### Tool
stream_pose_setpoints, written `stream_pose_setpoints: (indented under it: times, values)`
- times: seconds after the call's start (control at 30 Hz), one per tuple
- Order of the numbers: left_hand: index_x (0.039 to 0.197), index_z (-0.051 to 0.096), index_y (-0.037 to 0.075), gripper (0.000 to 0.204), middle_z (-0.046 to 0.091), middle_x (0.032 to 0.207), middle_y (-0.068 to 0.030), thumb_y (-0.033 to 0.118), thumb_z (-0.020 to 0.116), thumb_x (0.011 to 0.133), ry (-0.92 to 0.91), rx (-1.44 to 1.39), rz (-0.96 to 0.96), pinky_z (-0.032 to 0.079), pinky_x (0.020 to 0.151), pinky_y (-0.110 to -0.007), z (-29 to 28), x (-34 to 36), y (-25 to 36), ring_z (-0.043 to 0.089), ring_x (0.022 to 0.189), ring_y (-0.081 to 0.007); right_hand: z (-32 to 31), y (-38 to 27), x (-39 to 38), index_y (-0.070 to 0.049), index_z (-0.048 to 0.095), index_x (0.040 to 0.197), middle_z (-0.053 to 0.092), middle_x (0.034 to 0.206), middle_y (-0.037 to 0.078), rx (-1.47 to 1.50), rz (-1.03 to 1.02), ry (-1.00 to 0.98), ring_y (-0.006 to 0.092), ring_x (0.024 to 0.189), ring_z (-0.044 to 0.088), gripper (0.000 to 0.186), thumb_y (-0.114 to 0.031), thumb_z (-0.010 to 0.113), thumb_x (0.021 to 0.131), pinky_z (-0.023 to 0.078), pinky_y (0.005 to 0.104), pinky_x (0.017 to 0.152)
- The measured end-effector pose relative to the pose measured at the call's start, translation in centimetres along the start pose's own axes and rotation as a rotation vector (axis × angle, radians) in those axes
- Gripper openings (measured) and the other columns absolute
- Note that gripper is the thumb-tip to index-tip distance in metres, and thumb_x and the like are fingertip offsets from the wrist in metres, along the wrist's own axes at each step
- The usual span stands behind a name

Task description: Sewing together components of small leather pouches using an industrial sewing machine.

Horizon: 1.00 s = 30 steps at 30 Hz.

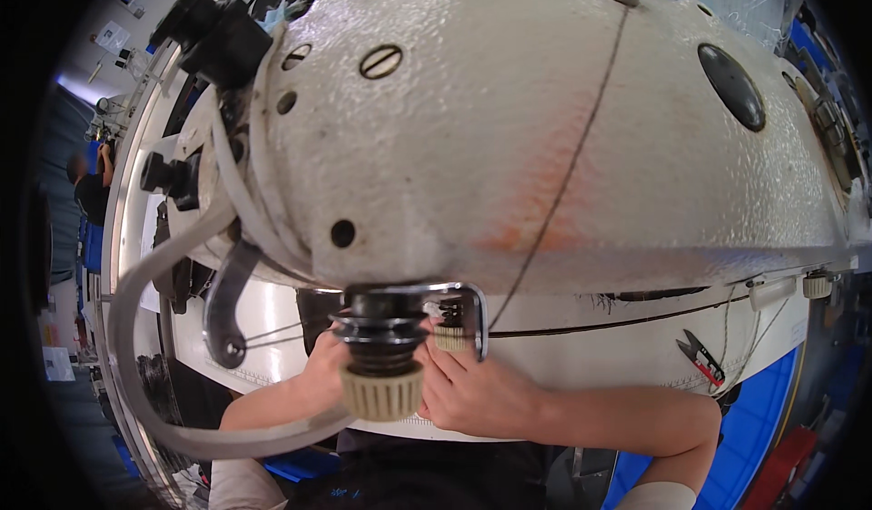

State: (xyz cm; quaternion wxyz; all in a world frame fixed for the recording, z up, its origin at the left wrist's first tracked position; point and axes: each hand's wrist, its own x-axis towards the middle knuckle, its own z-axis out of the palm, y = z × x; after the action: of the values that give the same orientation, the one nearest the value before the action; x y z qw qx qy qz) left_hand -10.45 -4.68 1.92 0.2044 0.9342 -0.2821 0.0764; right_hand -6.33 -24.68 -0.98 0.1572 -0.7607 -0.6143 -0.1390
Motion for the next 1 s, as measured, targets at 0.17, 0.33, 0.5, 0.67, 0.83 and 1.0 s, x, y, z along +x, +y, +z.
stream_pose_setpoints:
  times: [0.17,0.33,0.5,0.67,0.83,1.0]
  values:
    - [0.109,0.055,-0.012,0.053,0.051,0.120,-0.0203,0.003,0.056,0.059,-0.109,-0.101,-0.049,0.050,0.080,-0.033,1.5,-1.3,-1.0,0.052,0.097,-0.0295,-0.1,-0.4,-0.2,0.005,0.065,0.088,0.063,0.096,0.021,0.053,0.027,-0.078,0.0333,0.103,0.059,0.035,-0.027,0.060,0.073,0.044,0.0437,0.094]
    - [0.109,0.055,-0.013,0.051,0.051,0.119,-0.0212,0.003,0.056,0.060,-0.078,-0.019,-0.033,0.050,0.079,-0.033,1.5,-0.9,-0.8,0.052,0.097,-0.0302,-0.1,-0.3,0.0,0.005,0.065,0.088,0.062,0.096,0.021,0.028,0.028,-0.053,0.0341,0.102,0.059,0.034,-0.025,0.061,0.072,0.044,0.0439,0.093]
    - [0.108,0.055,-0.013,0.050,0.051,0.118,-0.0225,0.004,0.056,0.061,-0.095,-0.067,-0.048,0.050,0.080,-0.033,1.8,-1.1,-0.9,0.052,0.097,-0.0310,0.0,-0.3,-0.1,0.006,0.065,0.088,0.062,0.096,0.022,0.066,0.029,-0.072,0.0349,0.102,0.059,0.034,-0.024,0.061,0.072,0.044,0.0443,0.094]
    - [0.108,0.055,-0.013,0.050,0.053,0.111,-0.0212,0.004,0.056,0.061,-0.046,0.045,0.000,0.050,0.080,-0.034,0.2,0.5,-0.4,0.053,0.096,-0.0316,0.5,-0.2,-0.3,-0.002,0.060,0.067,0.059,0.083,0.015,0.055,0.041,-0.054,0.0290,0.083,0.058,0.023,-0.025,0.056,0.069,0.047,0.0398,0.081]
    - [0.101,0.060,-0.004,0.037,0.056,0.100,-0.0170,0.004,0.058,0.065,-0.020,0.003,0.027,0.048,0.078,-0.040,1.9,1.9,-2.5,0.056,0.095,-0.0329,-1.1,2.1,1.0,-0.007,0.054,0.070,0.053,0.074,0.006,-0.156,0.112,0.064,0.0220,0.079,0.057,0.010,-0.016,0.057,0.071,0.047,0.0360,0.068]
    - [0.099,0.060,-0.003,0.036,0.058,0.095,-0.0163,0.002,0.059,0.063,0.114,0.024,0.013,0.048,0.076,-0.041,2.8,2.7,-3.1,0.057,0.089,-0.0332,-0.6,2.3,1.5,-0.007,0.049,0.069,0.053,0.070,0.002,0.107,0.269,0.061,0.0193,0.070,0.056,0.014,-0.016,0.057,0.077,0.046,0.0338,0.064]
